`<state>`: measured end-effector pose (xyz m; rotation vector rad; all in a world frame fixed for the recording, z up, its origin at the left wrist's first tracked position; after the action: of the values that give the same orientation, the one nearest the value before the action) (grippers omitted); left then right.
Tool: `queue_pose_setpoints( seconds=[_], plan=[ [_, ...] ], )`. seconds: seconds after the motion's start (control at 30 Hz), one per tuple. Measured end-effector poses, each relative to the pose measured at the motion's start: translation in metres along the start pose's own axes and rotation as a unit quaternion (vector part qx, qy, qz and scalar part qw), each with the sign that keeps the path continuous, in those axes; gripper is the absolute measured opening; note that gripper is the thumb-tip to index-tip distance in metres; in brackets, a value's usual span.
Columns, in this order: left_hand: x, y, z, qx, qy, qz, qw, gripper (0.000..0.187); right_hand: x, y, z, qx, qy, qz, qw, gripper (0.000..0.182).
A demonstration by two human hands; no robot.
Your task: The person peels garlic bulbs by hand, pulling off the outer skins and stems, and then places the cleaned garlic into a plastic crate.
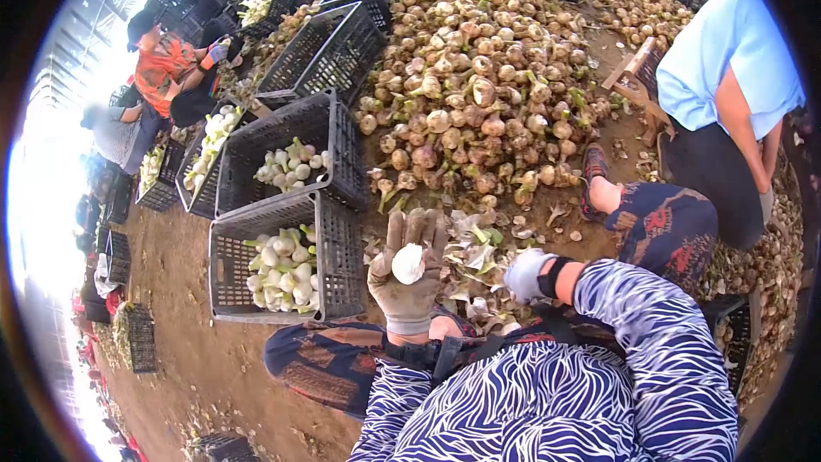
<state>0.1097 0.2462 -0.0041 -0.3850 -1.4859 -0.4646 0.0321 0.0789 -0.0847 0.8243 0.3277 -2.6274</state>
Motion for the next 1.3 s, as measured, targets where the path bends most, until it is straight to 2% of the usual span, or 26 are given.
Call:
queue_pose_setpoints(
  seconds=[0.07,0.13,0.17,0.2,0.27,0.33,0.37,0.4,0.47,0.5,0.57,0.63,0.67,0.73,0.8,0.87,0.97,1.0,1.03,1.07,1.13,1.17,1.2,1.23,1.27,1.3],
  plan=[
    [-0.002,0.004,-0.003,0.018,-0.009,-0.029,0.999,0.067,-0.035,0.000,0.020,0.051,0.167,-0.074,0.982,0.038],
    [-0.010,0.008,-0.004,0.028,-0.007,-0.061,0.998,0.065,-0.078,-0.002,0.046,0.064,0.261,-0.252,0.930,0.046],
    [-0.011,0.009,-0.004,0.033,-0.007,-0.092,0.995,0.064,-0.086,0.001,0.052,0.053,0.288,-0.347,0.891,0.048],
    [-0.013,0.007,-0.004,0.030,-0.006,-0.129,0.991,0.063,-0.085,-0.003,0.048,-0.047,0.363,-0.511,0.778,0.047],
    [-0.017,0.003,-0.004,0.022,-0.005,-0.202,0.979,0.061,-0.102,-0.015,0.056,-0.070,0.460,-0.551,0.692,0.030],
    [-0.022,-0.004,-0.007,0.028,0.019,-0.299,0.954,0.059,-0.105,-0.020,0.049,-0.055,0.445,-0.586,0.674,0.032],
    [-0.030,-0.006,-0.009,0.024,0.077,-0.338,0.938,0.060,-0.104,-0.020,0.045,-0.049,0.437,-0.603,0.666,0.034],
    [-0.037,-0.008,-0.012,0.098,0.114,-0.430,0.890,0.053,-0.105,-0.021,0.045,-0.034,0.487,-0.546,0.680,0.031],
    [-0.064,0.002,-0.013,-0.010,0.204,-0.468,0.860,0.044,-0.105,-0.024,0.046,-0.004,0.577,-0.423,0.699,0.025],
    [-0.061,-0.001,-0.011,0.000,0.225,-0.436,0.871,0.043,-0.111,-0.027,0.055,-0.006,0.633,-0.351,0.690,0.021],
    [-0.049,-0.013,-0.007,0.017,0.264,-0.372,0.889,0.041,-0.106,-0.020,0.046,0.013,0.603,-0.423,0.676,0.020],
    [-0.050,-0.014,-0.006,0.010,0.201,-0.319,0.926,0.044,-0.101,-0.008,0.035,0.049,0.597,-0.463,0.654,0.021],
    [-0.049,-0.015,-0.008,0.006,0.167,-0.292,0.942,0.046,-0.089,0.006,0.021,0.102,0.566,-0.447,0.685,0.025],
    [-0.024,-0.017,-0.011,0.025,0.078,-0.269,0.960,0.046,-0.058,0.035,-0.010,0.222,0.449,-0.334,0.799,0.031],
    [-0.027,-0.014,-0.013,0.002,0.048,-0.215,0.976,0.047,-0.020,0.047,-0.033,0.183,0.213,-0.277,0.919,0.038],
    [-0.038,-0.011,-0.015,-0.021,0.075,-0.167,0.983,0.045,0.005,0.041,-0.046,0.132,0.161,-0.137,0.968,0.040],
    [-0.066,-0.017,-0.018,-0.049,0.198,-0.131,0.970,0.047,-0.036,0.017,-0.036,0.045,0.159,-0.393,0.905,0.048],
    [-0.078,-0.020,-0.019,-0.061,0.249,-0.127,0.958,0.048,-0.055,0.001,-0.018,0.020,0.271,-0.417,0.867,0.047],
    [-0.095,-0.016,-0.021,-0.076,0.279,-0.151,0.945,0.048,-0.055,-0.010,-0.030,-0.038,0.185,-0.506,0.842,0.051],
    [-0.109,-0.008,-0.018,-0.081,0.233,-0.060,0.967,0.046,-0.066,-0.018,-0.025,-0.018,0.148,-0.510,0.847,0.055],
    [-0.094,0.001,-0.026,0.046,0.359,-0.190,0.913,0.042,-0.058,-0.018,-0.038,-0.165,0.319,-0.551,0.753,0.051],
    [-0.118,0.012,-0.026,0.108,0.402,-0.210,0.885,0.044,-0.064,-0.007,-0.032,-0.148,0.292,-0.609,0.722,0.045],
    [-0.153,0.025,-0.022,0.093,0.361,-0.146,0.916,0.032,-0.071,0.004,-0.026,-0.131,0.263,-0.665,0.687,0.040],
    [-0.158,0.026,-0.017,0.110,0.418,-0.177,0.884,0.023,-0.055,0.027,-0.045,-0.029,0.294,-0.718,0.630,0.033],
    [-0.159,0.027,-0.016,0.127,0.468,-0.209,0.849,0.017,-0.031,0.058,-0.072,0.123,0.391,-0.637,0.653,0.035],
    [-0.153,0.023,-0.017,0.127,0.451,-0.211,0.858,0.017,-0.036,0.082,-0.060,0.245,0.373,-0.577,0.684,0.034]
  ],
)
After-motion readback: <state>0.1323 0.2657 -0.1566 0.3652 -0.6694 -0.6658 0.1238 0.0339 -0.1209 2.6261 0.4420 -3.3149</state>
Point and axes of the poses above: each hand's wrist, its own z-axis away from the middle knuckle, its own x-axis out of the palm, y = z × x, the point moved 4 cm from there along -z, towards the middle knuckle, and after that the axes turned 4 degrees about z, right-handed, at the moved point
